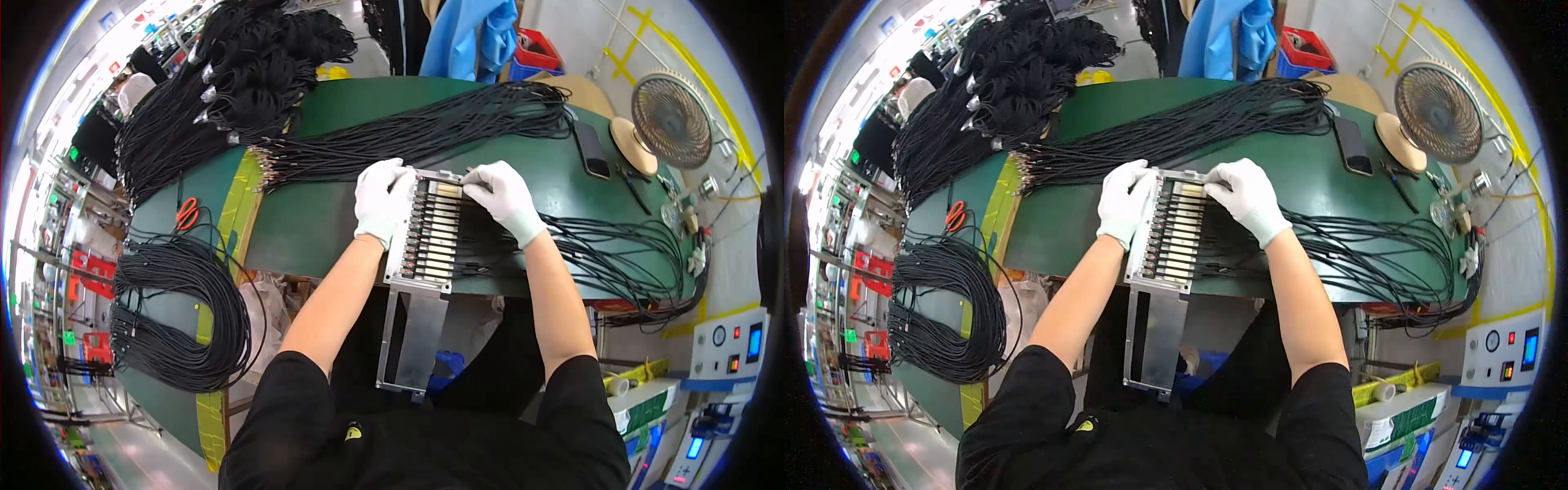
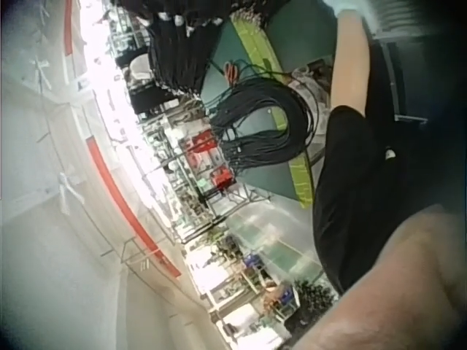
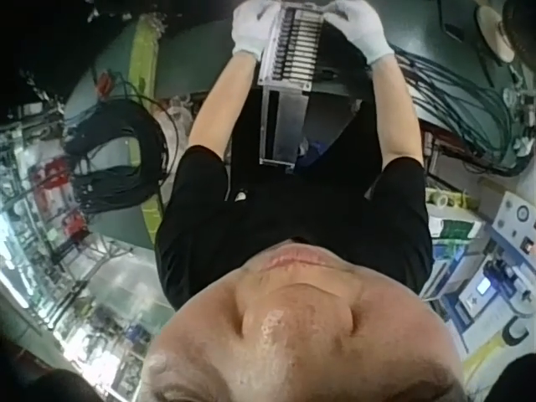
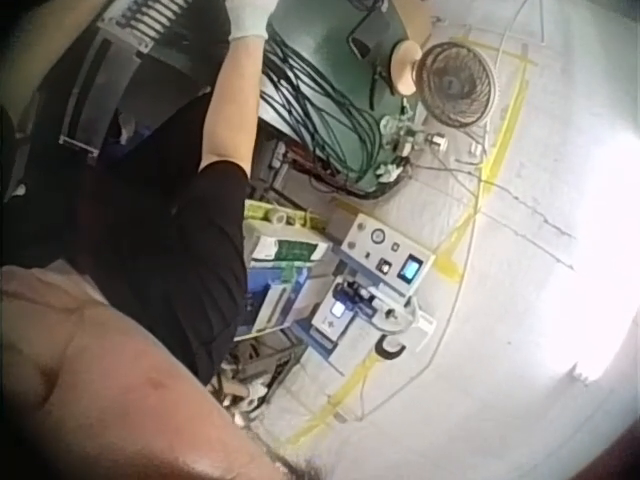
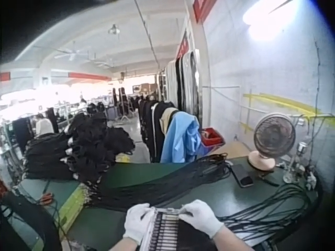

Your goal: The person inserts wires into a connector by hand, assembling a wire harness.

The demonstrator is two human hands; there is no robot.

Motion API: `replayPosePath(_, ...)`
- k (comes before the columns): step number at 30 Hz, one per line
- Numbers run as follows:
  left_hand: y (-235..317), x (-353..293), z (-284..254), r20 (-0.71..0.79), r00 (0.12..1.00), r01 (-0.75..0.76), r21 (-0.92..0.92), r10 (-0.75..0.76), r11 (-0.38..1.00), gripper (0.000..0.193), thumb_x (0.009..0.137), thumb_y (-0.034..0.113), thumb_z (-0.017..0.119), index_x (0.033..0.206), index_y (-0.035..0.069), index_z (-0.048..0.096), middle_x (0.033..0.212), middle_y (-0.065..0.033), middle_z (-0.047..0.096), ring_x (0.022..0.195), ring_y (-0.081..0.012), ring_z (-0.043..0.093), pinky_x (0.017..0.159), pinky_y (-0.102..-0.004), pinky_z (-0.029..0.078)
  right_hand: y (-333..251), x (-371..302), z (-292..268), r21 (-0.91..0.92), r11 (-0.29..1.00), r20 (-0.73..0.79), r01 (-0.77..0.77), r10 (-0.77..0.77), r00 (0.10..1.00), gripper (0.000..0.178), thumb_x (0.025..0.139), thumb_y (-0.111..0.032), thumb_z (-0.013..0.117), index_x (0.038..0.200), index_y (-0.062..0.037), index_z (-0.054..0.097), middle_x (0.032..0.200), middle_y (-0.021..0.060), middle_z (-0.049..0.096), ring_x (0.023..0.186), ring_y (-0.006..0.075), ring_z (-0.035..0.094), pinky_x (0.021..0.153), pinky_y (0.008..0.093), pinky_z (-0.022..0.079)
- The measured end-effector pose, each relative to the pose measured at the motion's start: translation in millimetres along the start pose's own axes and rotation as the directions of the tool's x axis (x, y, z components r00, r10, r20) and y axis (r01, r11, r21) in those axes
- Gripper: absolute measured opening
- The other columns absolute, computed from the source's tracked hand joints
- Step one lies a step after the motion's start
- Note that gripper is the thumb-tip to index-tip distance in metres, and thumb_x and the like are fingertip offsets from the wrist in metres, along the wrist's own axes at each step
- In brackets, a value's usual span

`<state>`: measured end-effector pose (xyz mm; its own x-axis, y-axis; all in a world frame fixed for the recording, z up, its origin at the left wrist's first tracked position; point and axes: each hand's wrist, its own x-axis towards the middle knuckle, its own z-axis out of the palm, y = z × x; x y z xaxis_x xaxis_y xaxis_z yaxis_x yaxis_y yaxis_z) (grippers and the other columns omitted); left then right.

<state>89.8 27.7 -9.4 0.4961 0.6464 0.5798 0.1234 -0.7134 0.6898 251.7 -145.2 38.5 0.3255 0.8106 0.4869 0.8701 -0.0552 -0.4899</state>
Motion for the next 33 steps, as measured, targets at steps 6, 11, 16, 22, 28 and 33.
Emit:
replayPosePath(6, -13, -1, 3, 0.068, 0.997, 0.026, 0.079, -0.031, 0.996, 0.018, 0.087, 0.022, 0.068, 0.098, 0.009, 0.075, 0.104, -0.0074, 0.072, 0.108, -0.0268, 0.061, 0.098, -0.0385, 0.046, 8, 4, 8, -0.131, 0.991, -0.033, 0.027, -0.032, 0.999, 0.008, 0.076, -0.017, 0.072, 0.078, -0.0103, 0.067, 0.073, 0.0047, 0.065, 0.08, 0.0273, 0.061, 0.075, 0.0387, 0.049)
replayPosePath(11, -7, -3, 5, 0.114, 0.986, 0.127, -0.053, -0.12, 0.99, 0.02, 0.088, 0.023, 0.066, 0.098, 0.008, 0.074, 0.102, -0.0077, 0.072, 0.103, -0.0267, 0.063, 0.096, -0.038, 0.047, 7, 0, 3, -0.183, 0.982, -0.002, 0.054, -0.056, 0.998, 0.009, 0.074, -0.011, 0.073, 0.082, -0.0095, 0.069, 0.074, 0.0063, 0.065, 0.082, 0.0279, 0.06, 0.076, 0.038, 0.049)
replayPosePath(16, -8, -3, 3, 0.135, 0.982, 0.146, -0.081, -0.134, 0.986, 0.021, 0.09, 0.023, 0.064, 0.099, 0.007, 0.074, 0.102, -0.0085, 0.072, 0.099, -0.0273, 0.065, 0.094, -0.0381, 0.048, 5, 1, 0, -0.132, 0.991, -0.005, 0.029, -0.03, 1.0, 0.007, 0.079, -0.017, 0.071, 0.085, -0.0138, 0.071, 0.075, 0.0035, 0.066, 0.081, 0.0256, 0.062, 0.076, 0.0376, 0.05)
replayPosePath(22, -5, -2, 2, 0.119, 0.987, 0.119, -0.055, -0.112, 0.991, 0.022, 0.091, 0.023, 0.062, 0.1, 0.007, 0.074, 0.101, -0.0081, 0.072, 0.1, -0.0268, 0.064, 0.094, -0.0377, 0.048, 6, 0, 0, -0.134, 0.991, 0.055, 0.018, -0.011, 0.998, 0.009, 0.085, -0.019, 0.067, 0.091, -0.0161, 0.073, 0.077, 0.0041, 0.068, 0.083, 0.0258, 0.062, 0.079, 0.0388, 0.05)
replayPosePath(28, -5, -2, 2, 0.137, 0.981, 0.145, -0.052, -0.136, 0.988, 0.022, 0.09, 0.023, 0.062, 0.099, 0.007, 0.073, 0.102, -0.0086, 0.072, 0.1, -0.0266, 0.064, 0.094, -0.0372, 0.048, 7, -1, 2, -0.199, 0.979, 0.078, 0.052, -0.037, 0.996, 0.012, 0.088, -0.02, 0.063, 0.092, -0.0135, 0.072, 0.081, 0.0048, 0.069, 0.085, 0.0269, 0.062, 0.08, 0.0396, 0.05)
replayPosePath(33, -8, -1, 1, 0.193, 0.972, 0.148, -0.04, -0.137, 0.988, 0.023, 0.09, 0.027, 0.063, 0.102, 0.011, 0.074, 0.109, -0.0079, 0.071, 0.106, -0.0262, 0.062, 0.096, -0.0371, 0.047, 4, -1, 6, -0.156, 0.987, 0.119, 0.036, -0.017, 0.993, 0.013, 0.088, -0.021, 0.062, 0.092, -0.0131, 0.072, 0.085, 0.0057, 0.07, 0.086, 0.0276, 0.062, 0.08, 0.0401, 0.05)
